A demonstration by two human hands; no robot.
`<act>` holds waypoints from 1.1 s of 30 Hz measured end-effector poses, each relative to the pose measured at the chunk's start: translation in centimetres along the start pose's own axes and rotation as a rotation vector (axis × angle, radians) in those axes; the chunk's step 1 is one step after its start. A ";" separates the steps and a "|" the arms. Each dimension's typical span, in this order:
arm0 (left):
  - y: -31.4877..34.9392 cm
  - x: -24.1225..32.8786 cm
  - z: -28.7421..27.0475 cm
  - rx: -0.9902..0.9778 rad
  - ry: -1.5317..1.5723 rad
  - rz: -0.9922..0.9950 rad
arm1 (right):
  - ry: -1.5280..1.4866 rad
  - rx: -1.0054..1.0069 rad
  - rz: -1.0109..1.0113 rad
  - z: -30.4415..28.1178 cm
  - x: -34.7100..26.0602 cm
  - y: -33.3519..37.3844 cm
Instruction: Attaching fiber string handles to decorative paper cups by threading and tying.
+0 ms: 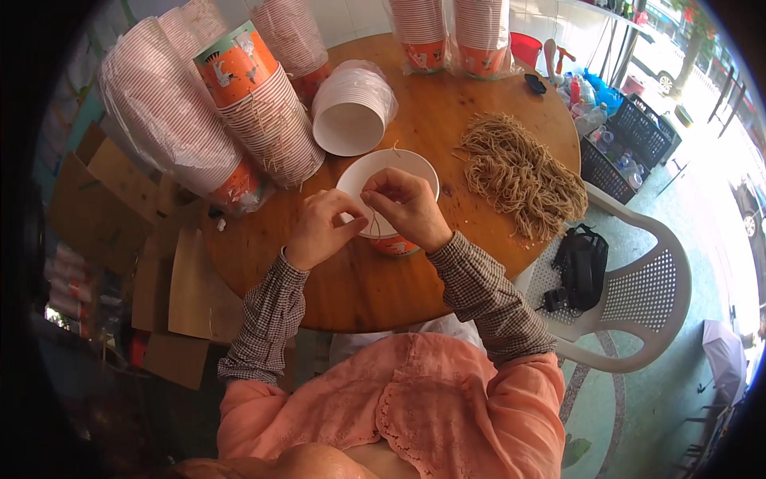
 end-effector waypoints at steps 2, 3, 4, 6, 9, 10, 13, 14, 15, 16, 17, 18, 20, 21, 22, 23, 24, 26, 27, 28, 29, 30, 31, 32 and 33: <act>-0.1 0.6 0.2 0.033 -0.117 0.110 | 0.032 -0.006 0.004 -0.1 0.2 0.0; -0.3 0.2 0.9 -0.029 -0.010 0.023 | 0.032 -0.007 0.003 -0.1 0.1 0.0; -0.4 -0.2 1.6 -0.092 0.098 -0.063 | 0.018 -0.004 0.004 -0.1 0.1 0.0; -0.2 -0.5 1.8 -0.090 0.148 -0.105 | 0.005 -0.002 0.003 -0.2 -0.1 0.1; 0.0 -0.1 1.6 -0.109 0.275 -0.228 | 0.114 0.041 0.014 -0.6 -0.6 0.6; 0.2 -0.1 1.5 -0.123 0.351 -0.312 | 0.267 0.097 -0.076 -0.8 -1.8 1.0; 1.4 -0.7 0.0 0.086 0.415 -0.276 | 0.453 0.143 -0.174 -0.9 -3.3 1.9; 1.6 -0.6 -0.2 0.086 0.416 -0.278 | 0.490 0.135 -0.180 -0.8 -3.4 2.1; 1.9 -0.5 -0.4 0.097 0.569 -0.290 | 0.489 0.134 -0.178 -0.7 -3.1 2.3; 2.0 -0.3 -0.6 0.106 0.722 -0.299 | 0.484 0.121 -0.182 -0.6 -2.8 2.3; 2.0 -0.1 -0.8 0.105 0.722 -0.300 | 0.479 0.109 -0.185 -0.5 -2.7 2.3; 2.1 -0.3 -0.2 0.041 0.959 -0.388 | 0.479 0.109 -0.184 -0.5 -2.6 2.3; 2.5 -0.3 0.6 -0.018 1.192 -0.477 | 0.425 0.089 -0.308 0.1 -3.2 2.3; 2.5 -0.4 1.0 0.047 1.283 -0.493 | 0.424 0.087 -0.309 0.2 -3.3 2.3; 2.7 -0.6 1.4 0.115 1.375 -0.510 | 0.427 0.049 -0.355 0.6 -3.7 2.4; 2.7 -0.4 1.9 0.118 1.375 -0.511 | 0.431 0.012 -0.401 1.0 -4.0 2.4; 2.7 -0.3 2.1 0.146 1.215 -0.503 | 0.430 0.010 -0.400 1.3 -4.2 2.3; 2.9 -0.3 2.3 0.166 1.058 -0.495 | 0.416 -0.005 -0.446 1.9 -4.9 2.1; 2.9 0.1 2.2 0.145 0.982 -0.418 | 0.418 -0.005 -0.444 1.8 -4.9 1.9; 2.8 0.4 2.2 0.121 0.907 -0.340 | 0.407 0.011 -0.338 1.4 -4.2 1.5; 2.7 0.5 2.1 0.118 0.909 -0.338 | 0.394 0.026 -0.233 1.0 -3.6 1.1; 2.6 0.7 2.0 0.113 0.893 -0.347 | 0.381 0.042 -0.127 0.7 -3.0 1.0; 2.5 0.7 1.7 0.114 0.873 -0.358 | 0.381 0.039 -0.129 0.6 -3.0 0.9; 2.5 0.6 1.6 0.116 0.873 -0.358 | 0.216 -0.010 0.033 0.5 -2.0 0.9; 2.4 0.5 1.4 0.148 0.907 -0.370 | 0.050 -0.058 0.195 0.6 -1.0 1.0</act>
Point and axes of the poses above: each hand's wrist, its own y-axis away from the middle knuckle, its own z-axis out of the palm, x = y × z, the point moved 6 cm from there along -y, towards the middle knuckle, and after that the axes turned 1 degree about y, right-handed, at the moved point
